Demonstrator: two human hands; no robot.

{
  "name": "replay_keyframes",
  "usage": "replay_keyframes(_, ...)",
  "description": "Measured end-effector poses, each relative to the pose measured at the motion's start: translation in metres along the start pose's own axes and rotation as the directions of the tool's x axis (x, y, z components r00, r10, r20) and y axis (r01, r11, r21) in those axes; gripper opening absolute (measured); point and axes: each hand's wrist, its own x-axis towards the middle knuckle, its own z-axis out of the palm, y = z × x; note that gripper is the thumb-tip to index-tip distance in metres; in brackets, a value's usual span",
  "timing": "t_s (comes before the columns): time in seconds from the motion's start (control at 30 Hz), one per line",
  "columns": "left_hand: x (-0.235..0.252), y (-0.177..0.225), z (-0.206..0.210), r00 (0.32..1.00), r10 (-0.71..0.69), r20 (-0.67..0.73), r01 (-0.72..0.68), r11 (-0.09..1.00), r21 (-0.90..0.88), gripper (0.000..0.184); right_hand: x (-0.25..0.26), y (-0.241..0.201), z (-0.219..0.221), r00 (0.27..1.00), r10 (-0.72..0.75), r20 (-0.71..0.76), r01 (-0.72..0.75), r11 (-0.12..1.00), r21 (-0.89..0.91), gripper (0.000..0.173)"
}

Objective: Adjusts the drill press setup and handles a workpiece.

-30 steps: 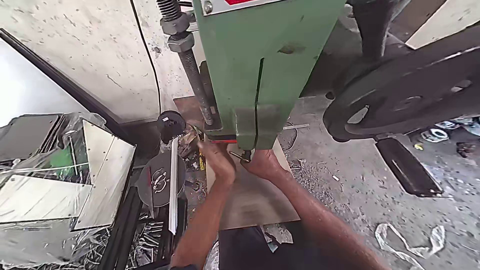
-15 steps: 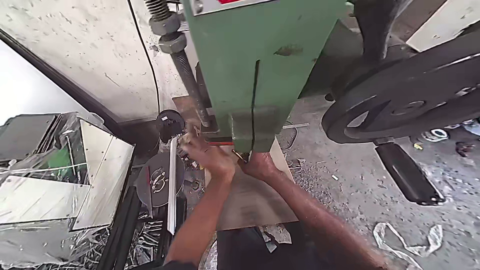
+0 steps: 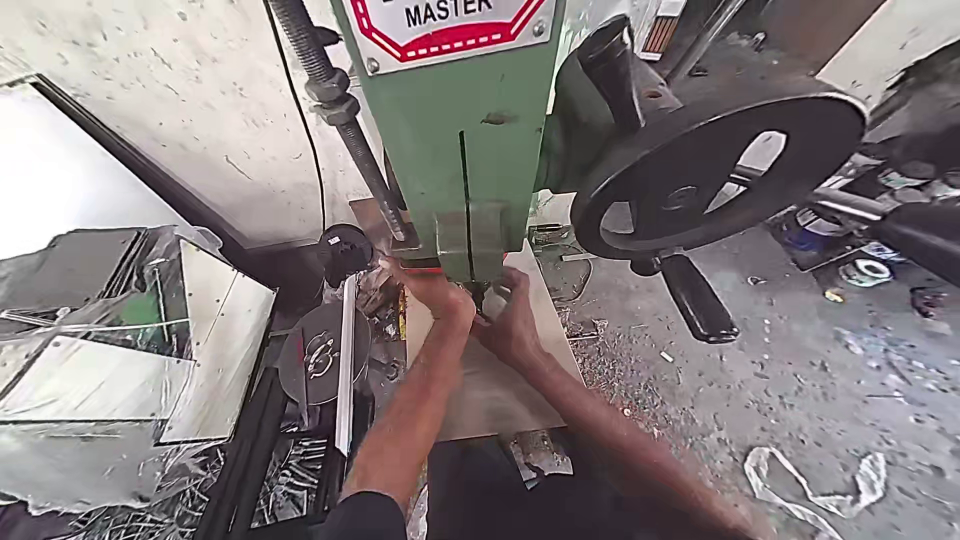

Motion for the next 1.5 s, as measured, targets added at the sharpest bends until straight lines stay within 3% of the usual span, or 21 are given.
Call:
replay_keyframes(0.07,0.0,0.002,0.001,1.0,0.026,0.007,-0.026,1.0,0.008,0.071,-0.018,0.001,-0.003,0.994,0.011,-0.104,-0.011,1.0,0.01,0.069)
replay_keyframes(0.17,-0.001,0.004,-0.003,0.999,0.036,0.038,-0.037,0.999,0.028,0.07,-0.028,0.009,-0.005,0.998,-0.028,-0.055,0.032,0.997,0.066,0.04)
replay_keyframes(0.27,-0.004,0.003,-0.018,0.994,-0.063,0.084,0.056,0.995,0.082,0.071,-0.027,0.014,-0.005,0.991,-0.13,-0.011,0.131,0.985,0.111,0.024)
replay_keyframes(0.33,-0.01,0.001,-0.035,0.971,-0.157,0.182,0.143,0.986,0.088,0.072,-0.031,0.014,-0.006,0.985,-0.17,-0.012,0.17,0.984,0.058,0.018)
replay_keyframes(0.4,-0.02,0.0,-0.047,0.936,-0.293,0.196,0.282,0.956,0.08,0.078,-0.037,0.017,-0.007,0.977,-0.212,-0.011,0.211,0.977,-0.028,0.015)
replay_keyframes(0.5,-0.025,-0.004,-0.052,0.907,-0.39,0.161,0.383,0.921,0.074,0.084,-0.037,0.02,-0.012,0.953,-0.303,-0.03,0.297,0.947,-0.121,0.013)
replay_keyframes(0.7,-0.016,-0.004,-0.047,0.923,-0.304,0.236,0.315,0.949,-0.007,0.085,-0.021,0.02,-0.024,0.921,-0.389,0.025,0.389,0.912,-0.129,0.014)
replay_keyframes(0.97,-0.015,-0.01,-0.044,0.942,-0.266,0.206,0.272,0.962,-0.004,0.08,-0.019,0.018,-0.032,0.911,-0.411,0.015,0.408,0.899,-0.159,0.012)
replay_keyframes(1.1,-0.014,-0.011,-0.042,0.959,-0.235,0.155,0.237,0.972,0.007,0.075,-0.018,0.019,-0.03,0.911,-0.412,0.028,0.412,0.901,-0.135,0.012)
replay_keyframes(1.23,-0.011,-0.011,-0.044,0.958,-0.177,0.224,0.194,0.979,-0.056,0.079,-0.015,0.021,-0.027,0.925,-0.378,0.049,0.381,0.916,-0.127,0.012)
replay_keyframes(1.33,-0.014,-0.01,-0.036,0.972,-0.165,0.166,0.173,0.984,-0.036,0.065,-0.012,0.022,-0.028,0.938,-0.341,0.059,0.345,0.934,-0.094,0.012)
replay_keyframes(1.4,-0.011,-0.013,-0.031,0.983,-0.087,0.16,0.096,0.994,-0.048,0.058,-0.01,0.018,-0.028,0.955,-0.292,0.055,0.296,0.951,-0.089,0.011)
replay_keyframes(1.43,-0.009,-0.013,-0.028,0.984,-0.04,0.172,0.05,0.997,-0.058,0.056,-0.009,0.014,-0.027,0.967,-0.254,0.033,0.256,0.96,-0.113,0.013)
replay_keyframes(1.5,-0.006,-0.012,-0.026,0.985,0.009,0.17,-0.001,0.999,-0.048,0.057,-0.005,0.004,-0.023,0.988,-0.152,-0.019,0.148,0.98,-0.136,0.043)
